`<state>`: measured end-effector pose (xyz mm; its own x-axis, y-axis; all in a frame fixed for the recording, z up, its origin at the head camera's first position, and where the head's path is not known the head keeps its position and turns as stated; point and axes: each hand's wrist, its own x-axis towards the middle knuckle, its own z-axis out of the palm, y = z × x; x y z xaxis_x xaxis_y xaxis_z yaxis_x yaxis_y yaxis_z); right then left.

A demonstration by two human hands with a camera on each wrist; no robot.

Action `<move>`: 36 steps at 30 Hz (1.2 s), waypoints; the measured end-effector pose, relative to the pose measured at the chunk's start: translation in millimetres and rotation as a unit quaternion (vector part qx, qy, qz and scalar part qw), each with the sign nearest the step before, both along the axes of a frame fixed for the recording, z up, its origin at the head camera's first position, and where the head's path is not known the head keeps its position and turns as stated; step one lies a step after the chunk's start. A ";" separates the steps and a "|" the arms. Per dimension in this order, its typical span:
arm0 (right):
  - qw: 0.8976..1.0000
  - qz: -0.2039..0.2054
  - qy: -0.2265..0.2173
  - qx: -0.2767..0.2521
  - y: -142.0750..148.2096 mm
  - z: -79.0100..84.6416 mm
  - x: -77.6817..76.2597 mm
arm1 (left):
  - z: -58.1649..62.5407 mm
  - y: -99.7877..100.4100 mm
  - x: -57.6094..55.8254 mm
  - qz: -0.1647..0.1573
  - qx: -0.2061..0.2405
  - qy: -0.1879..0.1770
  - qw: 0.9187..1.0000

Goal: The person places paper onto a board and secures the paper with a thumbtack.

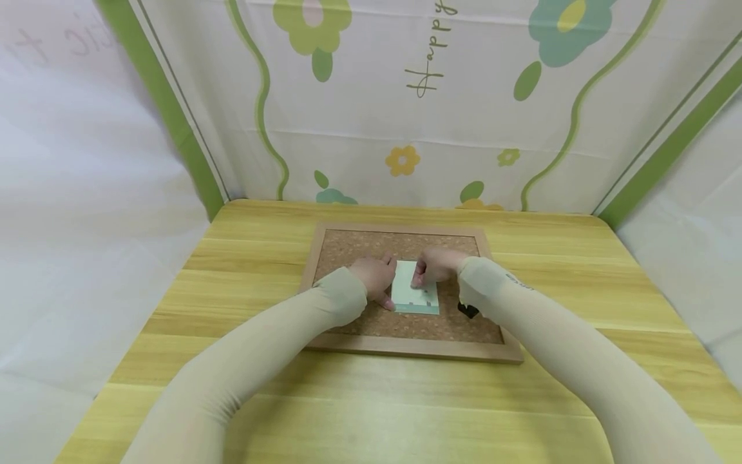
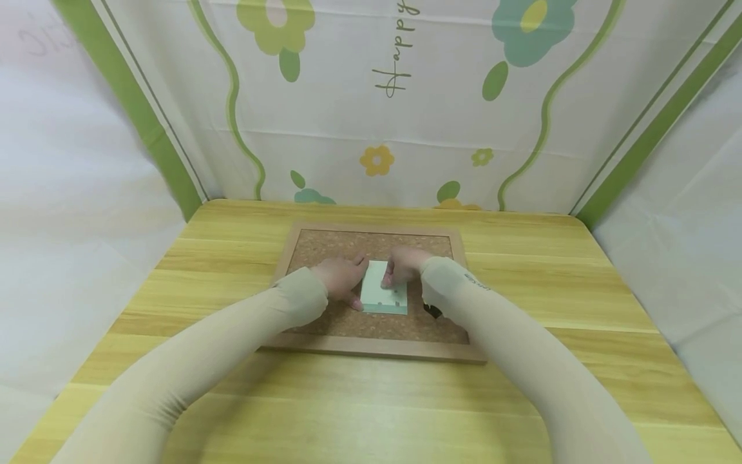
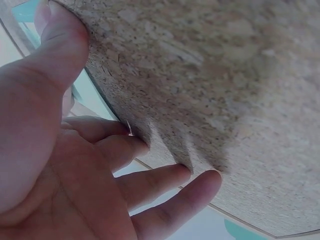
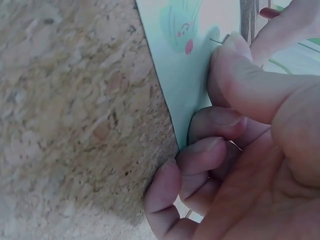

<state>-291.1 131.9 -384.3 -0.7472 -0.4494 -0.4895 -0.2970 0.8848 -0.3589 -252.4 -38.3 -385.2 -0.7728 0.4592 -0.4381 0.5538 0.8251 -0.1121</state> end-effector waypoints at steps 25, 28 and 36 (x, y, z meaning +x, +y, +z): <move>0.999 -0.027 0.020 0.008 -4.9 -6.1 0.2 | -2.7 -0.1 -2.5 0.014 0.004 -0.001 1.000; 0.999 -0.029 0.020 0.008 -5.0 -7.3 -0.4 | -4.0 -0.5 -3.3 0.012 0.004 0.001 1.000; 0.999 -0.026 0.020 0.018 -8.3 -5.5 0.9 | -1.1 -0.3 -1.2 0.004 -0.001 0.004 1.000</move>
